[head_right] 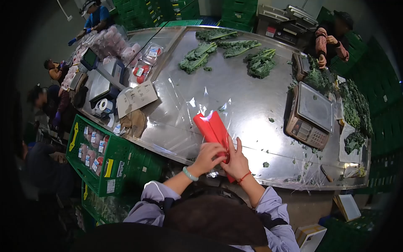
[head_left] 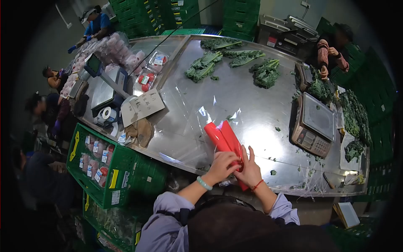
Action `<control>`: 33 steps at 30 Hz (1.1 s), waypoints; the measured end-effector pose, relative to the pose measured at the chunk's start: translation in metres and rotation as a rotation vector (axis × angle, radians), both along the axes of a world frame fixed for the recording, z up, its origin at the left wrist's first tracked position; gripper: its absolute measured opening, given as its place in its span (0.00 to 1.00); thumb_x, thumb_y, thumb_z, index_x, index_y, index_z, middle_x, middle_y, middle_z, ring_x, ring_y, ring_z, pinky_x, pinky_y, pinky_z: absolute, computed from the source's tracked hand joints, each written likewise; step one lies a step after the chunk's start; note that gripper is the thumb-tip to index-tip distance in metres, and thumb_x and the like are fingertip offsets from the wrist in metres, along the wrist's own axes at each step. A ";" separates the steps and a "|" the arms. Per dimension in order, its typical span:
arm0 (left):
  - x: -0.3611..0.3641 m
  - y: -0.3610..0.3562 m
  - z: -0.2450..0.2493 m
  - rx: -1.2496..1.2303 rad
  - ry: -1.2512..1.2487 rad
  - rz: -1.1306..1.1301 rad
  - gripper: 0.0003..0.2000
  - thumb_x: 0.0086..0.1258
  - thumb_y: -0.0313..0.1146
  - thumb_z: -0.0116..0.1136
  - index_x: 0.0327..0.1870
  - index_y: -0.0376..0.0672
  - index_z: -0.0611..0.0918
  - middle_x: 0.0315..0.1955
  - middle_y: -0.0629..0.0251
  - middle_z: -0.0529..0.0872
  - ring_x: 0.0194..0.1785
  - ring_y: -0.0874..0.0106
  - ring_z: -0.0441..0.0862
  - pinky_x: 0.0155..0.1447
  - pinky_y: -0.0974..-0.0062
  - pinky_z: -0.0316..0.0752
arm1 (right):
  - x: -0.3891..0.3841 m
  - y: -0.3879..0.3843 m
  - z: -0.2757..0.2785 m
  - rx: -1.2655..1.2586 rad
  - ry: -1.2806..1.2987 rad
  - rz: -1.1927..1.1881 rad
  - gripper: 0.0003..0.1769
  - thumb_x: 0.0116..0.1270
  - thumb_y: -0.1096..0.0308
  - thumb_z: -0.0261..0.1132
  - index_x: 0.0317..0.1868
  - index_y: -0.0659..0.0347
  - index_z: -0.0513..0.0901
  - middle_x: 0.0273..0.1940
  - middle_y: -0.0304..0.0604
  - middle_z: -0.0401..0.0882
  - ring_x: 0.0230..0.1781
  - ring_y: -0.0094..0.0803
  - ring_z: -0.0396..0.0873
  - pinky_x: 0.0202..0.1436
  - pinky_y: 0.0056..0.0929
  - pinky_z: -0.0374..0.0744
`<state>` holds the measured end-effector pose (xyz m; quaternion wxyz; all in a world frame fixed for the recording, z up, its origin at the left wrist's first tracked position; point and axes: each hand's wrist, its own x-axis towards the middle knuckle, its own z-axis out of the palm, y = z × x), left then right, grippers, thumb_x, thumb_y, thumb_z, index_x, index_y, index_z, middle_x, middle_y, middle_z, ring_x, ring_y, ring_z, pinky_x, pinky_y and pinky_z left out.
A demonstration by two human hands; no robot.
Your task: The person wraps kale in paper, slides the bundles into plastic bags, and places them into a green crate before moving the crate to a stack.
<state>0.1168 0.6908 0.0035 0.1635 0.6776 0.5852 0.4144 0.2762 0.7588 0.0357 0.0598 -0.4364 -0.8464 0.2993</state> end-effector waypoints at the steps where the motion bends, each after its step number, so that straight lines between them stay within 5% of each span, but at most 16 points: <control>1: 0.011 -0.007 -0.003 0.009 0.010 0.002 0.20 0.61 0.38 0.66 0.54 0.43 0.79 0.47 0.60 0.82 0.55 0.61 0.77 0.66 0.59 0.63 | 0.005 0.004 -0.001 0.009 0.010 0.002 0.60 0.46 0.59 0.75 0.77 0.49 0.48 0.71 0.66 0.48 0.43 0.59 0.81 0.44 0.46 0.83; 2: 0.021 -0.016 -0.008 0.041 -0.065 0.253 0.30 0.60 0.37 0.67 0.64 0.45 0.69 0.52 0.55 0.79 0.60 0.60 0.75 0.69 0.58 0.58 | 0.011 0.005 -0.002 0.022 0.027 -0.011 0.60 0.46 0.58 0.75 0.77 0.50 0.48 0.71 0.65 0.50 0.44 0.58 0.81 0.44 0.46 0.83; 5: 0.040 -0.035 -0.051 -0.083 -0.076 0.496 0.52 0.57 0.31 0.67 0.77 0.53 0.42 0.62 0.42 0.71 0.64 0.56 0.73 0.71 0.60 0.60 | 0.024 0.006 -0.018 0.036 0.087 -0.037 0.60 0.47 0.56 0.75 0.77 0.50 0.48 0.69 0.62 0.54 0.46 0.58 0.81 0.46 0.44 0.83; 7: 0.040 -0.026 -0.081 -0.434 -0.810 0.348 0.48 0.60 0.25 0.60 0.78 0.54 0.42 0.58 0.41 0.75 0.56 0.52 0.80 0.59 0.61 0.73 | 0.025 0.006 -0.025 0.021 0.191 -0.007 0.60 0.47 0.55 0.75 0.77 0.51 0.48 0.68 0.58 0.55 0.50 0.59 0.79 0.49 0.45 0.82; 8: 0.038 -0.018 -0.051 -0.531 -0.492 0.358 0.45 0.63 0.22 0.51 0.78 0.53 0.39 0.51 0.41 0.80 0.45 0.52 0.85 0.47 0.62 0.78 | 0.022 0.006 -0.025 0.009 0.188 -0.016 0.59 0.49 0.56 0.75 0.76 0.52 0.48 0.67 0.57 0.56 0.53 0.58 0.78 0.50 0.45 0.82; 11: 0.045 -0.018 -0.085 -0.645 -0.623 0.148 0.43 0.66 0.20 0.47 0.78 0.54 0.38 0.44 0.44 0.83 0.39 0.57 0.86 0.44 0.59 0.78 | 0.005 0.028 -0.034 0.011 0.157 -0.118 0.57 0.52 0.56 0.74 0.76 0.52 0.48 0.68 0.58 0.55 0.54 0.58 0.77 0.52 0.44 0.81; 12: 0.050 -0.020 -0.075 -0.599 -0.675 0.043 0.43 0.66 0.17 0.45 0.78 0.56 0.37 0.39 0.48 0.85 0.37 0.63 0.87 0.42 0.63 0.80 | -0.002 0.037 -0.045 0.078 0.233 -0.175 0.44 0.59 0.58 0.70 0.73 0.56 0.59 0.66 0.56 0.60 0.52 0.54 0.79 0.53 0.41 0.81; 13: 0.048 -0.021 -0.064 -0.602 -0.673 0.036 0.43 0.66 0.17 0.45 0.78 0.56 0.37 0.39 0.48 0.85 0.37 0.63 0.87 0.42 0.63 0.80 | -0.003 0.042 -0.054 0.079 0.232 -0.183 0.44 0.59 0.58 0.70 0.73 0.56 0.59 0.66 0.56 0.60 0.52 0.54 0.79 0.53 0.41 0.81; 15: 0.025 -0.011 -0.031 -0.492 -1.025 0.103 0.44 0.66 0.16 0.44 0.78 0.58 0.37 0.35 0.52 0.85 0.36 0.69 0.86 0.40 0.69 0.82 | -0.008 0.062 -0.060 0.096 0.501 0.035 0.29 0.66 0.60 0.65 0.65 0.57 0.72 0.62 0.53 0.69 0.48 0.51 0.81 0.51 0.39 0.81; 16: 0.004 -0.003 -0.001 -0.529 -0.880 0.128 0.45 0.65 0.14 0.43 0.78 0.60 0.37 0.33 0.55 0.85 0.37 0.71 0.86 0.42 0.72 0.83 | -0.016 0.061 -0.025 -0.020 0.537 -0.044 0.18 0.69 0.61 0.62 0.56 0.58 0.81 0.50 0.49 0.80 0.44 0.46 0.83 0.48 0.35 0.81; 18: -0.028 0.017 0.005 -0.381 -0.991 0.048 0.44 0.64 0.15 0.42 0.78 0.57 0.40 0.34 0.57 0.86 0.36 0.73 0.85 0.41 0.75 0.80 | -0.031 0.083 0.023 0.152 0.348 -0.022 0.11 0.69 0.62 0.61 0.44 0.59 0.83 0.37 0.50 0.82 0.36 0.47 0.82 0.41 0.40 0.79; 21: -0.067 0.047 0.078 -0.332 -1.009 -0.179 0.39 0.63 0.18 0.42 0.78 0.52 0.50 0.33 0.59 0.86 0.39 0.75 0.83 0.50 0.76 0.75 | -0.056 0.128 0.069 0.492 0.210 0.131 0.10 0.67 0.63 0.62 0.34 0.61 0.81 0.34 0.51 0.80 0.31 0.50 0.80 0.35 0.44 0.78; 24: -0.081 0.045 0.165 -0.219 -1.035 -0.407 0.35 0.63 0.18 0.42 0.76 0.42 0.56 0.34 0.57 0.87 0.45 0.68 0.83 0.60 0.68 0.71 | -0.054 0.121 0.193 0.557 0.343 0.154 0.08 0.65 0.63 0.64 0.35 0.59 0.81 0.33 0.50 0.79 0.30 0.50 0.80 0.33 0.42 0.78; 27: -0.089 0.053 0.190 -0.074 -1.082 -0.634 0.31 0.64 0.20 0.43 0.73 0.34 0.59 0.37 0.51 0.87 0.48 0.59 0.83 0.64 0.63 0.69 | -0.057 0.107 0.243 0.605 0.406 0.263 0.10 0.61 0.63 0.67 0.39 0.57 0.80 0.38 0.49 0.77 0.33 0.49 0.80 0.34 0.40 0.78; 29: -0.092 0.051 0.194 -0.146 -1.131 -0.501 0.30 0.65 0.21 0.43 0.73 0.32 0.60 0.40 0.48 0.86 0.49 0.58 0.83 0.63 0.63 0.69 | -0.058 0.098 0.249 0.394 0.289 0.527 0.17 0.57 0.61 0.68 0.46 0.55 0.76 0.49 0.48 0.73 0.38 0.49 0.80 0.38 0.38 0.79; 33: -0.113 0.040 0.134 0.080 -0.873 -0.398 0.35 0.67 0.29 0.52 0.74 0.33 0.53 0.46 0.47 0.84 0.54 0.57 0.81 0.67 0.59 0.67 | -0.074 0.115 0.166 0.309 0.002 0.640 0.11 0.59 0.59 0.63 0.35 0.56 0.84 0.31 0.49 0.84 0.34 0.47 0.84 0.37 0.48 0.79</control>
